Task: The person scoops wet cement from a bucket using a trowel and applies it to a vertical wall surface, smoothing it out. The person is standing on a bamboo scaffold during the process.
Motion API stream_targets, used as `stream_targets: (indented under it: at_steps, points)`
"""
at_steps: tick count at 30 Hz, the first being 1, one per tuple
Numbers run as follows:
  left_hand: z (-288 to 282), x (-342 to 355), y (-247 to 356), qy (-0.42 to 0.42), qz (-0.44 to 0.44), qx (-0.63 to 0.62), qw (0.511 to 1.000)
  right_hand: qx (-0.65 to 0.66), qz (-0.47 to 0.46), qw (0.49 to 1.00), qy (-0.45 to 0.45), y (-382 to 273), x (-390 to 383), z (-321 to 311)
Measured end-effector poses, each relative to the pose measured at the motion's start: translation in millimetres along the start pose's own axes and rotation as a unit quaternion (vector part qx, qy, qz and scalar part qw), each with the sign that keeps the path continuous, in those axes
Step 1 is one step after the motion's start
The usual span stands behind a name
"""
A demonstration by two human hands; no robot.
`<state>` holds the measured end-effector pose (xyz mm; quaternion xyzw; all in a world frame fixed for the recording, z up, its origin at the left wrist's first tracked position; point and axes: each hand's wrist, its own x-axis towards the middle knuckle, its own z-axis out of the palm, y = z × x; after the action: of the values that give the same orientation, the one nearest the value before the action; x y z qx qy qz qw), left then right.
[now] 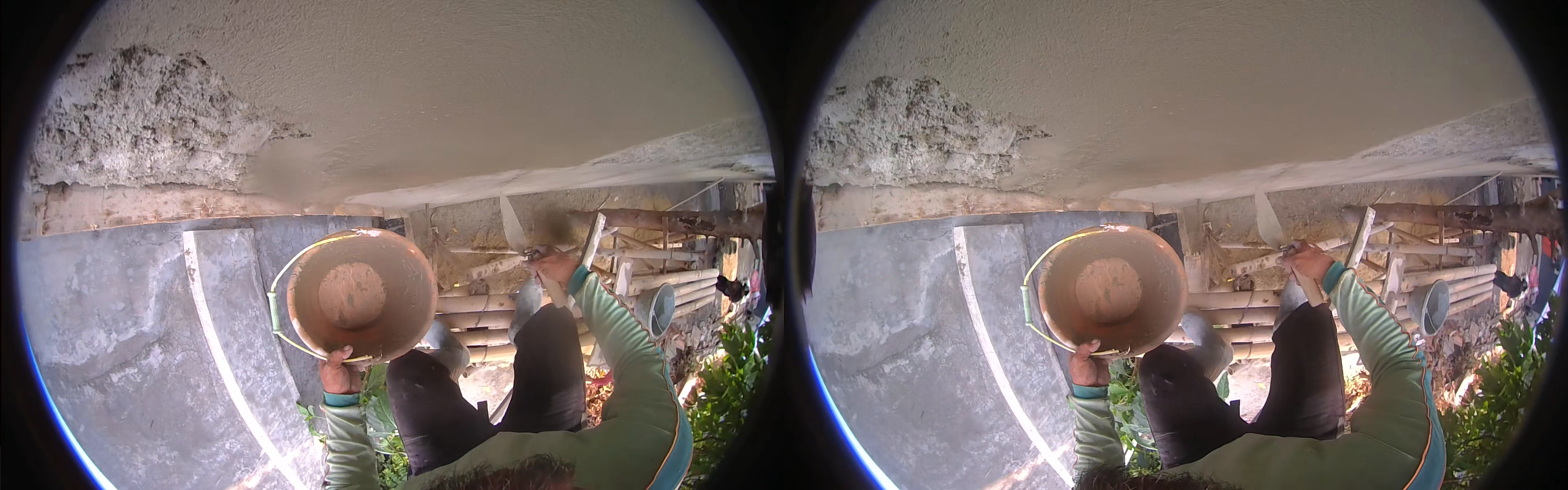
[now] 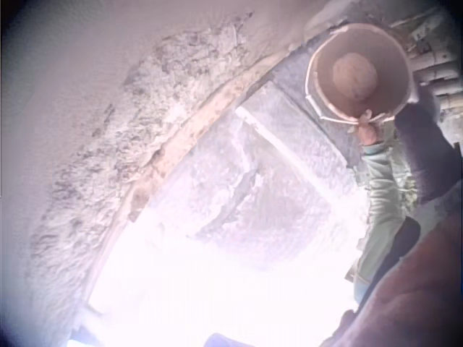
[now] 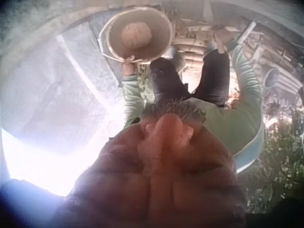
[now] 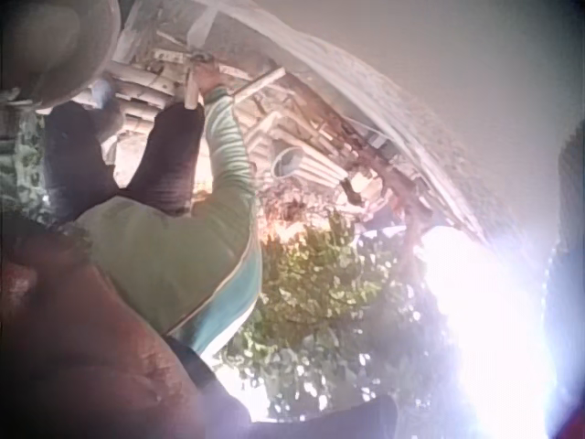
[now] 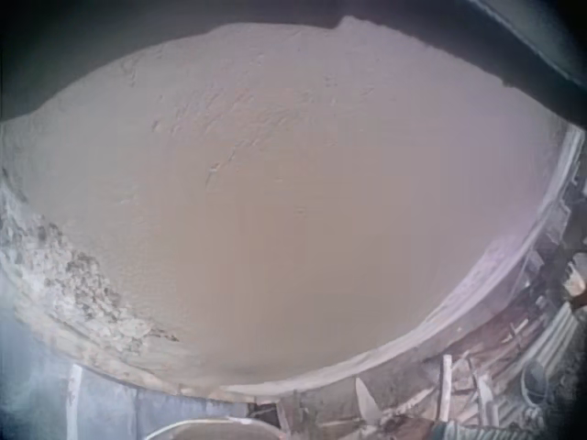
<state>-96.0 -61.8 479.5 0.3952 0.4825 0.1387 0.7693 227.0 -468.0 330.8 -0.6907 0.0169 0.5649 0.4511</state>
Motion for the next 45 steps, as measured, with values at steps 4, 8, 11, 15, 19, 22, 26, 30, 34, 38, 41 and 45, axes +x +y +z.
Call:
stream_targets:
  at_steps: [4,8,11,15,19,22,26,30,34,38,41,45]
  points:
    - [53,-7,10,-0.091,-0.104,0.05,0.989,0.302,0.006,0.948,0.105,0,-96,60]
    - [84,-33,29,-0.14,-0.217,0.063,0.964,0.315,0.015,0.942,0.118,-53,-156,117]
    - [92,-45,48,-0.166,-0.255,0.119,0.945,0.242,-0.038,0.954,0.175,-50,-185,137]
    - [115,-67,84,-0.198,-0.27,0.168,0.927,0.193,-0.065,0.958,0.204,-45,-206,149]
    - [142,-83,93,-0.199,-0.34,0.158,0.905,0.287,-0.068,0.919,0.262,-69,-255,145]
    - [151,-81,103,-0.189,-0.315,0.191,0.91,0.33,-0.07,0.905,0.259,-79,-270,139]
    - [189,-84,109,-0.214,-0.305,0.26,0.891,0.353,-0.051,0.89,0.284,-79,-304,129]
    - [229,-79,113,-0.236,-0.325,0.299,0.866,0.438,-0.025,0.829,0.346,-75,-340,122]
    - [237,-54,106,-0.173,-0.235,0.481,0.826,0.504,-0.024,0.724,0.471,-28,-378,111]
    - [242,-45,105,-0.204,-0.2,0.576,0.766,0.436,0.131,0.643,0.615,41,-426,100]
    - [251,-58,100,-0.195,-0.167,0.606,0.752,0.453,0.152,0.541,0.692,122,-463,111]
    - [310,-92,104,-0.246,-0.014,0.643,0.725,0.458,0.18,0.439,0.752,247,-498,151]
